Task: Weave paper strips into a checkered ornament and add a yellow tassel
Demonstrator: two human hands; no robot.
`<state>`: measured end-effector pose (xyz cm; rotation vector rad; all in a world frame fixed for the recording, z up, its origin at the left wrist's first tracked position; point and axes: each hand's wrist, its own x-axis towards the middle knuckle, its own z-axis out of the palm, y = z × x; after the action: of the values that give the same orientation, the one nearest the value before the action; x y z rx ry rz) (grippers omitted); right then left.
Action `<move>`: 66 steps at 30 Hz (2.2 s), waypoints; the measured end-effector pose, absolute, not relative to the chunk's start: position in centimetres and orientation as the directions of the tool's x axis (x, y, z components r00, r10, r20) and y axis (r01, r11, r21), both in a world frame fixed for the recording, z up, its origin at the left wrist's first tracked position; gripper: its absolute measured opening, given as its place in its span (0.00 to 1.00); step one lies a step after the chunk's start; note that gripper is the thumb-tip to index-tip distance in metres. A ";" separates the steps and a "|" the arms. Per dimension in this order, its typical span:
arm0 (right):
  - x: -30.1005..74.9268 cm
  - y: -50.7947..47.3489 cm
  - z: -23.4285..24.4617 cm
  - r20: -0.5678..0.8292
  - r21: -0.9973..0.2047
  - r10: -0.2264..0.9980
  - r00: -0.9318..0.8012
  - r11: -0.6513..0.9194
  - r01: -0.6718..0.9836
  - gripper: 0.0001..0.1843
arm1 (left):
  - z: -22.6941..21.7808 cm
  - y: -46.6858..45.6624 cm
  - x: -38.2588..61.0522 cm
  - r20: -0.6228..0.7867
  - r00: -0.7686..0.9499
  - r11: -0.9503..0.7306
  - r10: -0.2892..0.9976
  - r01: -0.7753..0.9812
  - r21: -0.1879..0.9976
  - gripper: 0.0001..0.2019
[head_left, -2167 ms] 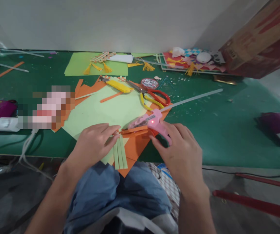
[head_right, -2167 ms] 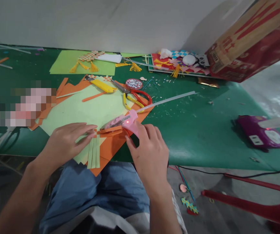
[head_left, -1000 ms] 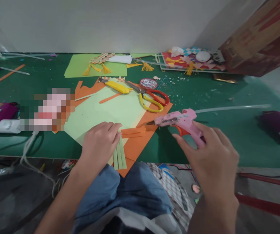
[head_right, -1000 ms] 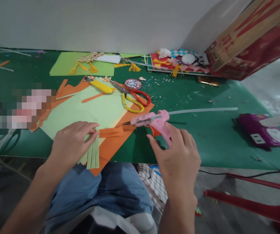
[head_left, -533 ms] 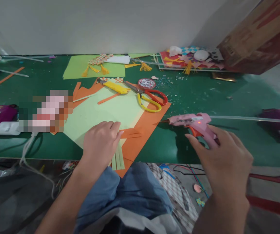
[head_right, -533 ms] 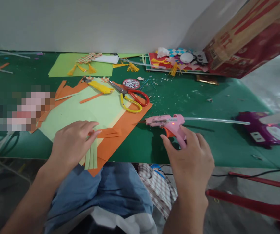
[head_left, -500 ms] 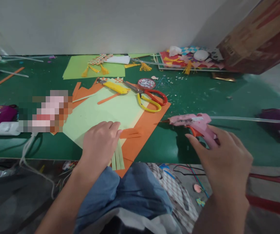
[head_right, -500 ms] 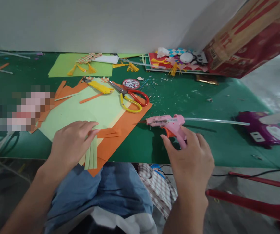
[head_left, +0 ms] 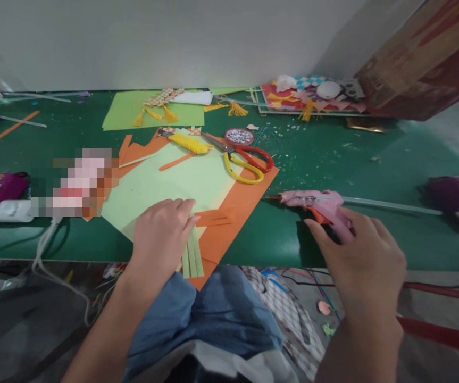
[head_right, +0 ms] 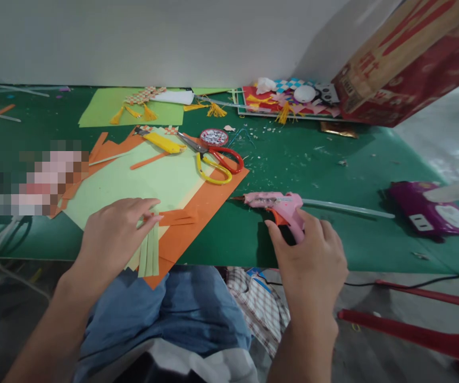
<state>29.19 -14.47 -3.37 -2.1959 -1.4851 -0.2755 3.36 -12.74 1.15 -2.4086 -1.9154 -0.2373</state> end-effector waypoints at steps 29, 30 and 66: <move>30.0 -14.4 -3.8 0.596 -0.199 0.769 0.230 -0.137 0.970 0.35 | 1.0 -12.5 2.1 0.136 0.120 -0.151 0.983 0.955 0.253 0.09; 29.8 -14.4 -3.5 0.627 -0.196 0.748 0.218 -0.119 0.973 0.34 | 1.0 -12.5 2.1 0.129 0.138 -0.168 0.982 0.952 0.258 0.10; 20.5 -13.1 -0.9 0.548 -0.483 0.821 -0.163 0.469 0.739 0.13 | 1.8 -12.6 0.6 0.017 0.236 -0.170 0.972 0.647 0.743 0.15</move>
<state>20.46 -13.07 -0.88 -1.2996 -1.9294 0.1312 0.60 -12.61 1.80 -2.8713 -2.2393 -1.0264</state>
